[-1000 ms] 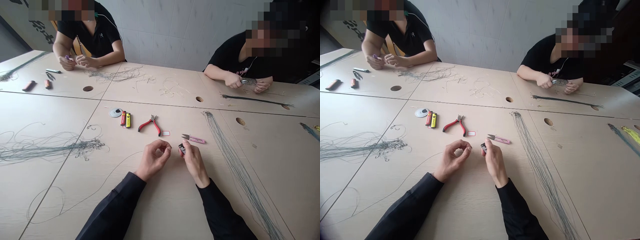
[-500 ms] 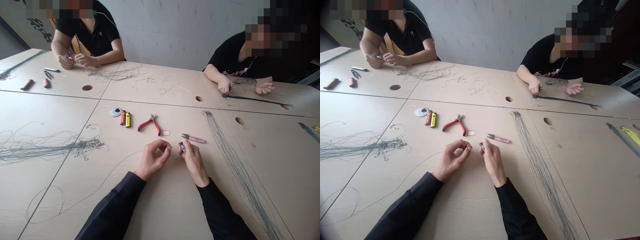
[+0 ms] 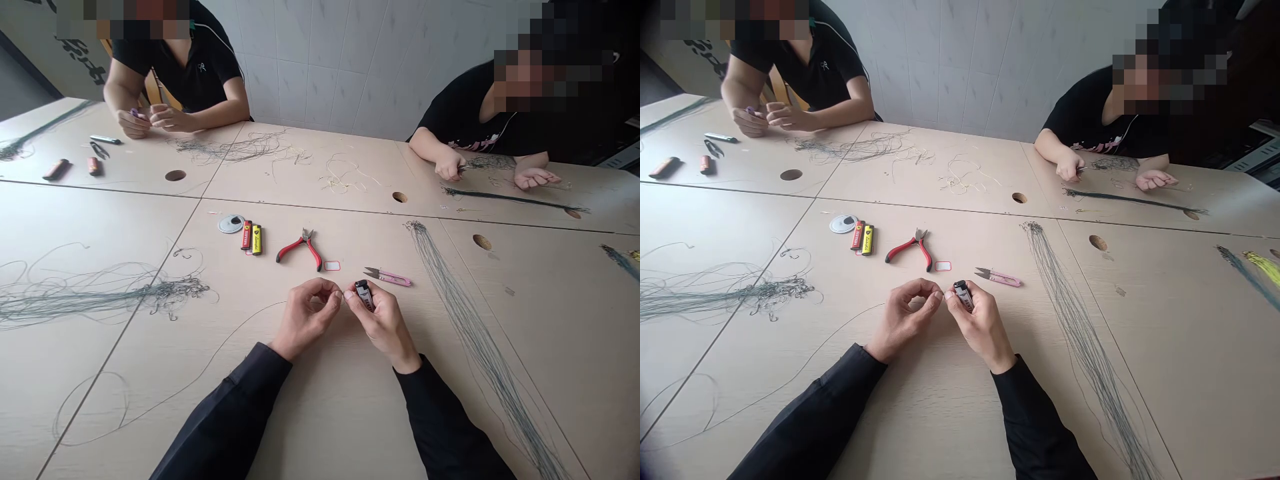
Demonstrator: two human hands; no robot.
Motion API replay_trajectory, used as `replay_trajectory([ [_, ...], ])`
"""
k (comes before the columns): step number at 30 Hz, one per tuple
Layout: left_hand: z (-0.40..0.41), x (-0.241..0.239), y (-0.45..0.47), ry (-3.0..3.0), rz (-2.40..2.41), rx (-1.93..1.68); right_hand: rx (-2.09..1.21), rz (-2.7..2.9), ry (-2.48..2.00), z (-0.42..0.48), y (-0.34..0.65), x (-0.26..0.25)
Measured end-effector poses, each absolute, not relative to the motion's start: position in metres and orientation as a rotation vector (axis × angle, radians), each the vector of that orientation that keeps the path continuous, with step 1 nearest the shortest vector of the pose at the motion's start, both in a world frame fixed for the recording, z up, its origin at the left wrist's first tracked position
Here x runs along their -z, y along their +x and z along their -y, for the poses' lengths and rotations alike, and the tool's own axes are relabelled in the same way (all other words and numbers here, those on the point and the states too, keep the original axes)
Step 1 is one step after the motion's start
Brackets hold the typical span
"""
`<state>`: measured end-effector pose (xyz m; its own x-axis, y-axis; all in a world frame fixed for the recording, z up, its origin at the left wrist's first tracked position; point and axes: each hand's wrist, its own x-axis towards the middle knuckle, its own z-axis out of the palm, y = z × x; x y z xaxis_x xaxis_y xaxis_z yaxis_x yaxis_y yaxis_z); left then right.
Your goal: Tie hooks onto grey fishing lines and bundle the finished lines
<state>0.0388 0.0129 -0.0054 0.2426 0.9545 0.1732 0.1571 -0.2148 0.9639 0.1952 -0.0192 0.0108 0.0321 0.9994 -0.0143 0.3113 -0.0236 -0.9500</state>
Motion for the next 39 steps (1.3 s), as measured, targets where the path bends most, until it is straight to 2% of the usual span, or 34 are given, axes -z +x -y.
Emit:
replay_trajectory([
  [20,-0.0127,0.0033,0.0356,1.385,-1.022,-1.036,-1.129,1.249,-1.388,0.0194,0.1949,-0.0086],
  [39,-0.0164,0.0076,0.0333,1.184,-0.993,-1.07,-1.293,1.391,-1.262,0.016,0.1873,-0.0147],
])
